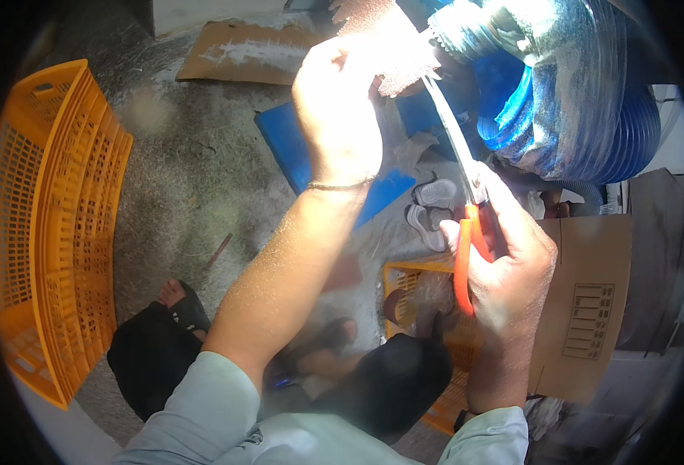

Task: The person uses scissors to cut a sheet of sandpaper into a jagged, saw-toothed shape. They then cut a second sheet of sandpaper into a rectangular strip. The person briefly rubs the cut sandpaper against a blue hose-like object.

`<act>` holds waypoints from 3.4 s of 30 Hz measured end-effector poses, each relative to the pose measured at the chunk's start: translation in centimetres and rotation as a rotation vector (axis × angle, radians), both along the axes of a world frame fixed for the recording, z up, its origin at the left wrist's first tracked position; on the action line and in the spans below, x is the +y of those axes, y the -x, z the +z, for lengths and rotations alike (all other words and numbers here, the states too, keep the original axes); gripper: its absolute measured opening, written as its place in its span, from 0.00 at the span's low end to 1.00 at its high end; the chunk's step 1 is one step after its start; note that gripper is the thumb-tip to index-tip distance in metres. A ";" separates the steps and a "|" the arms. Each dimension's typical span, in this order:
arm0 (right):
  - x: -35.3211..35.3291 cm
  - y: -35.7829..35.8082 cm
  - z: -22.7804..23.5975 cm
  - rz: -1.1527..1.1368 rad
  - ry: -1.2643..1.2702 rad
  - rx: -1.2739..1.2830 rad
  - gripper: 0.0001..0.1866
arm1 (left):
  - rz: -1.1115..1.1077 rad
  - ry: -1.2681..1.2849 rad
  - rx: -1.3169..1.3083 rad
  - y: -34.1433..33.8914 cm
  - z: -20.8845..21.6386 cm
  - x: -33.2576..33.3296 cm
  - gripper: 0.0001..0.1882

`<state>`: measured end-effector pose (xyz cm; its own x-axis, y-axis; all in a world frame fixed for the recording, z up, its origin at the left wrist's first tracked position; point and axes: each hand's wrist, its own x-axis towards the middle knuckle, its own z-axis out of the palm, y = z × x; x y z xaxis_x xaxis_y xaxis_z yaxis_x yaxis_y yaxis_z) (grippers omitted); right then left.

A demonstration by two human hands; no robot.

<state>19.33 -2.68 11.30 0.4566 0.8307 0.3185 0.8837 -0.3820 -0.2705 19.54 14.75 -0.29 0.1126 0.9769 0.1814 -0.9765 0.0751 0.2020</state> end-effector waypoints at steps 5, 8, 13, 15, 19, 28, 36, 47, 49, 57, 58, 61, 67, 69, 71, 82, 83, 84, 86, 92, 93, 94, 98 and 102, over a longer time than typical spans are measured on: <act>0.3 -0.1 -0.2 -0.017 -0.033 0.032 0.31 | -0.003 -0.015 0.034 0.0 -0.2 0.2 0.06; 0.4 -0.2 -0.2 -0.015 -0.032 0.028 0.31 | -0.011 -0.028 0.021 0.0 -0.6 0.3 0.07; 0.5 -0.1 -0.1 -0.034 -0.033 0.049 0.30 | -0.014 -0.039 0.026 -0.1 -0.9 0.4 0.08; 0.6 -0.2 0.0 -0.023 -0.033 0.035 0.30 | -0.017 -0.047 0.016 -0.1 -0.9 0.5 0.08; 0.8 -0.5 0.2 -0.019 -0.012 0.015 0.29 | -0.022 -0.009 0.064 -0.1 -0.8 0.5 0.08; 0.9 -0.6 1.4 -0.034 0.063 0.055 0.29 | -0.032 -0.002 0.058 0.1 -0.5 0.4 0.08; 1.0 -1.4 1.1 0.027 0.040 -0.076 0.28 | -0.031 -0.009 0.060 0.1 -0.4 0.5 0.09; 1.1 -1.1 0.8 -0.004 0.042 -0.091 0.26 | -0.005 0.040 0.040 0.6 0.6 0.0 0.06; 1.0 -1.0 0.8 -0.005 0.044 -0.075 0.25 | 0.049 0.052 0.027 0.7 0.8 -0.1 0.06; 0.8 -1.1 0.5 0.029 0.031 -0.122 0.24 | 0.267 0.021 0.046 0.3 0.9 -0.8 0.08; 0.8 -1.1 0.5 0.033 0.029 -0.122 0.24 | 0.289 -0.017 0.141 0.2 0.7 -0.9 0.08; 0.9 -1.1 0.5 0.016 0.050 -0.127 0.24 | 0.287 -0.056 0.383 0.2 0.1 -1.0 0.07; 0.9 -1.2 0.4 -0.011 0.017 -0.071 0.24 | 0.529 -0.328 0.613 0.7 -1.3 -0.5 0.11; 1.0 -1.2 0.4 -0.011 0.027 -0.072 0.24 | 0.520 -0.372 0.592 1.0 -1.5 -0.1 0.15; 1.1 -1.2 0.4 -0.018 0.034 -0.087 0.24 | 0.363 -0.303 0.462 0.8 -1.3 0.0 0.18; 1.2 -0.7 0.7 -0.120 0.110 -0.033 0.29 | 0.452 -0.409 0.554 2.0 -1.4 -0.2 0.21; 1.2 -0.7 0.7 -0.114 0.094 -0.015 0.29 | 0.428 -0.391 0.514 2.0 -1.5 -0.3 0.21; 1.2 -0.8 0.7 -0.109 0.103 -0.041 0.30 | 0.395 -0.381 0.487 1.9 -1.5 -0.3 0.20; 1.2 -0.9 0.7 -0.102 0.088 -0.024 0.30 | 0.346 -0.376 0.459 1.9 -1.6 -0.3 0.20; 0.9 -1.1 0.8 -0.105 0.090 -0.015 0.30 | 0.206 -0.329 0.441 1.8 -1.8 -0.3 0.19; 0.9 -1.2 0.7 -0.116 0.100 -0.034 0.30 | 0.227 -0.350 0.466 1.8 -1.9 -0.3 0.21; 0.9 -1.2 0.7 -0.112 0.098 -0.036 0.30 | 0.256 -0.361 0.489 1.8 -2.0 -0.4 0.22; 0.9 -1.4 0.6 -0.098 0.077 -0.010 0.30 | 0.298 -0.350 0.469 1.4 -2.1 -0.4 0.21; 1.0 -1.2 0.6 -0.123 0.088 0.003 0.30 | 0.420 -0.393 0.529 1.4 -2.2 -0.2 0.19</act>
